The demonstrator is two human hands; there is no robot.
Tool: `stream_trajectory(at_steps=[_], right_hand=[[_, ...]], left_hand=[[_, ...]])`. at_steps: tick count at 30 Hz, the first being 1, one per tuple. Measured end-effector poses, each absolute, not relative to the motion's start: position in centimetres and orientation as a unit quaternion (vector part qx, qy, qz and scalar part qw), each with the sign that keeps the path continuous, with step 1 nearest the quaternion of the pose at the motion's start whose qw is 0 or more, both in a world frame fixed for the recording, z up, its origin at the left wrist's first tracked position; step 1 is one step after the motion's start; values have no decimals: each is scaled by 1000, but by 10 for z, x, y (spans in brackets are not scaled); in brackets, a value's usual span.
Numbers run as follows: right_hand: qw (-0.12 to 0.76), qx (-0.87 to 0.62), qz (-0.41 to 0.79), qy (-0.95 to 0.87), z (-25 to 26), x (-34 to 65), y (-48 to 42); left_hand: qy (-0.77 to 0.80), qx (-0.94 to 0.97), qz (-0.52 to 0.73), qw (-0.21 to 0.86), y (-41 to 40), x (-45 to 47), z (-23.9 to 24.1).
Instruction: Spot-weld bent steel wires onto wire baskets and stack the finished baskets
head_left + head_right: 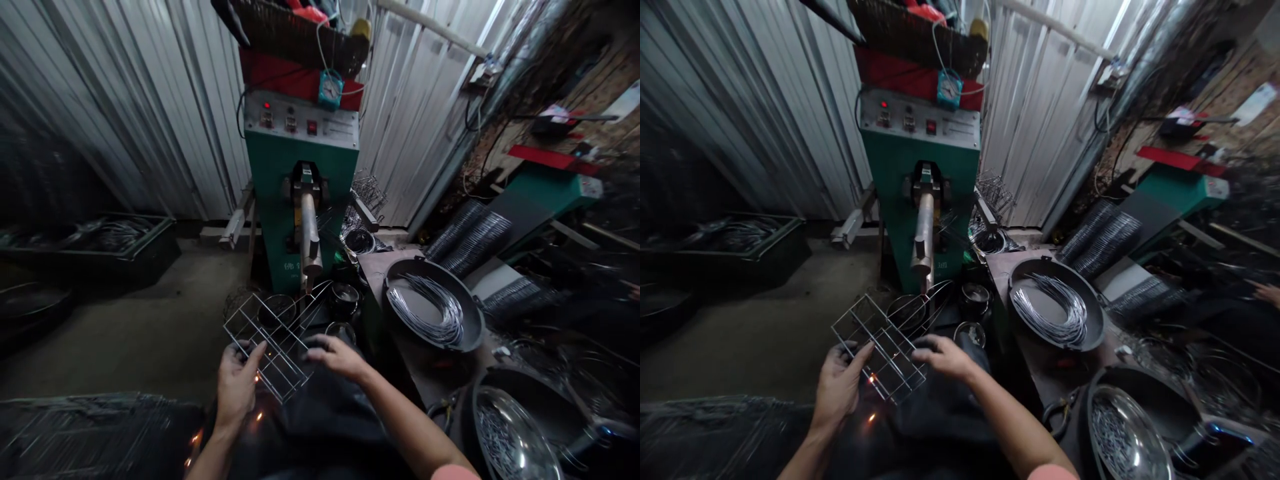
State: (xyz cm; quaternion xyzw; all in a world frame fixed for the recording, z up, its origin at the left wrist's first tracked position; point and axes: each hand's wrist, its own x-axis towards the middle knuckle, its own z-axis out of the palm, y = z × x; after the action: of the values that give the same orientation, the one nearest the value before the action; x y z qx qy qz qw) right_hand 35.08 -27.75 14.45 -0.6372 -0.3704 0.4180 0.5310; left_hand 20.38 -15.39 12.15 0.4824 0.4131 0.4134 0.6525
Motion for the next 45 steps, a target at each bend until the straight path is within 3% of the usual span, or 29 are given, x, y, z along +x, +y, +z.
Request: stream_trajectory(at_steps=[5, 16, 28, 45], right_hand=[[476, -660, 385, -436, 143, 328, -284], [520, -656, 341, -428, 128, 335, -271], [484, -693, 335, -416, 130, 340, -256], [510, -672, 329, -424, 135, 300, -298]], left_hand=[[403, 469, 423, 663, -152, 205, 120], [427, 542, 439, 576, -152, 207, 123], [429, 462, 421, 652, -137, 219, 116], [353, 514, 418, 661, -176, 169, 108]])
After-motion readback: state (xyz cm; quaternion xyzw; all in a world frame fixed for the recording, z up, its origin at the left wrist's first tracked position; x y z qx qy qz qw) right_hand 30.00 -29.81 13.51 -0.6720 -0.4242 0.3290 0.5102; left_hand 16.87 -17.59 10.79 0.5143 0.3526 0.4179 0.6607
